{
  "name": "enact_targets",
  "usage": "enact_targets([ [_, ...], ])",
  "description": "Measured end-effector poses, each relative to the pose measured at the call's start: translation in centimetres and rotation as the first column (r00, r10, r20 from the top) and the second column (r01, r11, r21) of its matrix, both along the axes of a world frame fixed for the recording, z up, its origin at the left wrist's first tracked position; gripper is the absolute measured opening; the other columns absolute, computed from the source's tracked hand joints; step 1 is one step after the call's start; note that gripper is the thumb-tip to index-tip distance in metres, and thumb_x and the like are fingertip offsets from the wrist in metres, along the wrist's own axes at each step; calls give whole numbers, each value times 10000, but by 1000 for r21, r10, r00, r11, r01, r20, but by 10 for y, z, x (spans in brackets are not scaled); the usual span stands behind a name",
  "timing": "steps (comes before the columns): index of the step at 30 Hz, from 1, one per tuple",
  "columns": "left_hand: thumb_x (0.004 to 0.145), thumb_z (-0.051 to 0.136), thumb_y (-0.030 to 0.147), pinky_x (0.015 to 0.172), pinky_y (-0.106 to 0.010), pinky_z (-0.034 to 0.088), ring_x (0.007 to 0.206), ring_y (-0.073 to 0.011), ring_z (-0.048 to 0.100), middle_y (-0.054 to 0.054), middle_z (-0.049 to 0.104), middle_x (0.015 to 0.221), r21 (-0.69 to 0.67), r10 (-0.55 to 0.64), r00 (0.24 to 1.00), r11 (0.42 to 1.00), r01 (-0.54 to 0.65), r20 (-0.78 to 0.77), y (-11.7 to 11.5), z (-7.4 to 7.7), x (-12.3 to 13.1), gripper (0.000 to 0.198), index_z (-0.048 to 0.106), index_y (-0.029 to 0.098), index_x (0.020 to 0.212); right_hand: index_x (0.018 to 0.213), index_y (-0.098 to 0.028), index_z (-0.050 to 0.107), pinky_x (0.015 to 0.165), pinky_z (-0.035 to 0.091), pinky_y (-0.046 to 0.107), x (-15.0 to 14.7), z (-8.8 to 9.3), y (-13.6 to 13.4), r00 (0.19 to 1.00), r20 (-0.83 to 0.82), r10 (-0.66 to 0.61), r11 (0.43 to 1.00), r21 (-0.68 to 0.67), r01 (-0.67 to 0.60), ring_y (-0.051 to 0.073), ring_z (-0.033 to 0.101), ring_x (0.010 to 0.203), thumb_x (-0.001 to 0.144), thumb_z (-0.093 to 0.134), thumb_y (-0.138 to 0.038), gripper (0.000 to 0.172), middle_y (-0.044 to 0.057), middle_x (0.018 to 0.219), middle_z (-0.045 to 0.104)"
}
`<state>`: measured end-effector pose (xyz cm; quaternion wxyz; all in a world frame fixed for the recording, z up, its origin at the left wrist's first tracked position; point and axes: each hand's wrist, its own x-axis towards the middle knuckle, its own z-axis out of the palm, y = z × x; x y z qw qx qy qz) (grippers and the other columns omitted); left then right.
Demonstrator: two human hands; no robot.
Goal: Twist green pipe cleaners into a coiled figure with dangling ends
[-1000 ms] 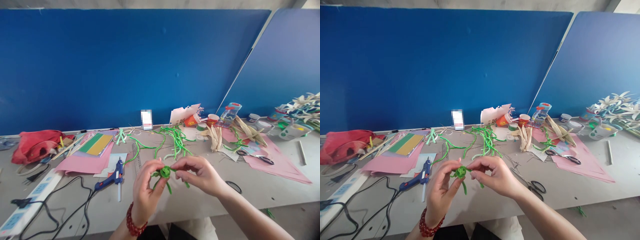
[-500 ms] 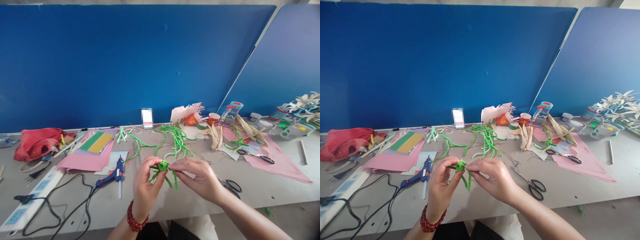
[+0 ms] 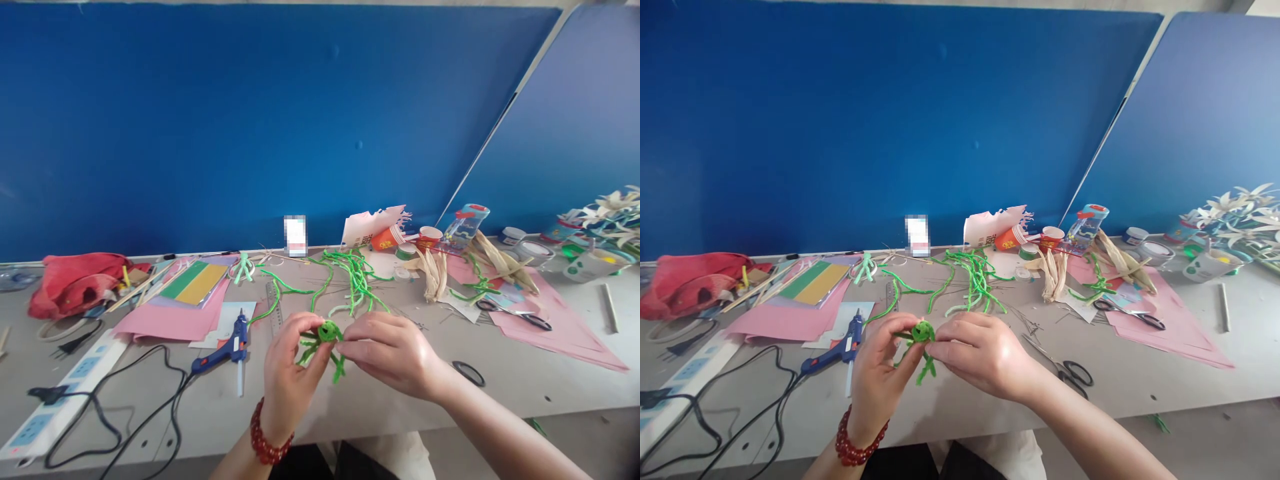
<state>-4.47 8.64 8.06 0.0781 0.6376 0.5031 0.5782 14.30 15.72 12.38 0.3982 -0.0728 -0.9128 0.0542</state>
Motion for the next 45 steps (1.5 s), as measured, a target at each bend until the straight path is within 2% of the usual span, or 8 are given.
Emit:
enact_targets([
  [9, 890, 620, 117, 847, -285, 562, 982, -190, 653, -75, 655, 1048, 75, 23, 987, 997, -11, -157, -2, 2, 3, 256, 583, 199, 1130, 980, -187, 694, 706, 547, 316, -12, -4, -5, 991, -130, 6, 974, -223, -36, 171, 660, 790, 945, 596, -143, 113, 66, 881, 715],
  [17, 892, 612, 87, 870, -317, 568, 1010, -209, 659, -87, 658, 1055, 117, 108, 958, 990, -79, -264, -3, -1, 7, 283, 575, 201, 1148, 829, -198, 686, 666, 551, 289, -19, -11, -9, 973, -213, -91, 857, -515, -33, 170, 671, 756, 893, 689, -211, 65, 35, 801, 694],
  [23, 890, 613, 91, 883, -324, 569, 1016, -217, 669, -80, 658, 1045, 80, 100, 954, 994, -80, -284, -4, 2, 8, 226, 585, 210, 1080, 780, -199, 673, 606, 523, 265, -22, -9, -10, 968, -180, -174, 837, -546, 49, 161, 656, 686, 877, 687, -193, 98, 24, 741, 702],
  [27, 896, 606, 99, 825, -304, 578, 965, -204, 672, -79, 651, 1032, 36, 50, 965, 998, -43, -258, -3, 4, 7, 179, 583, 206, 1038, 921, -207, 677, 611, 524, 245, -23, -8, -11, 959, -173, -223, 839, -536, 99, 135, 640, 641, 855, 683, -161, 80, -10, 721, 683],
  [32, 904, 594, 115, 791, -292, 577, 928, -199, 671, -78, 646, 1013, -1, -4, 972, 1000, 3, -234, -2, 5, 6, 186, 592, 204, 1067, 975, -204, 676, 617, 521, 246, -21, -5, -9, 976, -156, -154, 873, -484, 61, 132, 637, 670, 877, 641, -138, 123, 14, 783, 693],
  [36, 907, 603, 138, 765, -286, 561, 880, -196, 655, -70, 644, 943, -39, -87, 965, 996, 79, -249, -2, 8, 6, 129, 604, 199, 1021, 905, -197, 692, 626, 526, 253, -17, 8, -2, 995, -91, -51, 892, -453, 5, 145, 652, 739, 899, 578, -103, 148, 46, 845, 702],
  [42, 881, 643, 152, 679, -251, 531, 763, -168, 634, -35, 624, 840, -161, -216, 970, 967, 197, -111, -3, 17, 7, 56, 612, 199, 883, 898, -196, 728, 658, 525, 253, -8, 31, 14, 993, 84, 88, 856, -516, -32, 135, 657, 734, 897, 623, -103, 141, 18, 801, 716],
  [45, 856, 673, 147, 684, -254, 529, 774, -171, 638, -35, 636, 851, -207, -256, 967, 947, 247, -19, -2, 17, 6, 73, 635, 197, 892, 998, -201, 736, 713, 537, 258, -2, 37, 23, 969, 146, 201, 856, -507, -101, 131, 675, 796, 910, 582, -73, 219, 35, 902, 733],
])
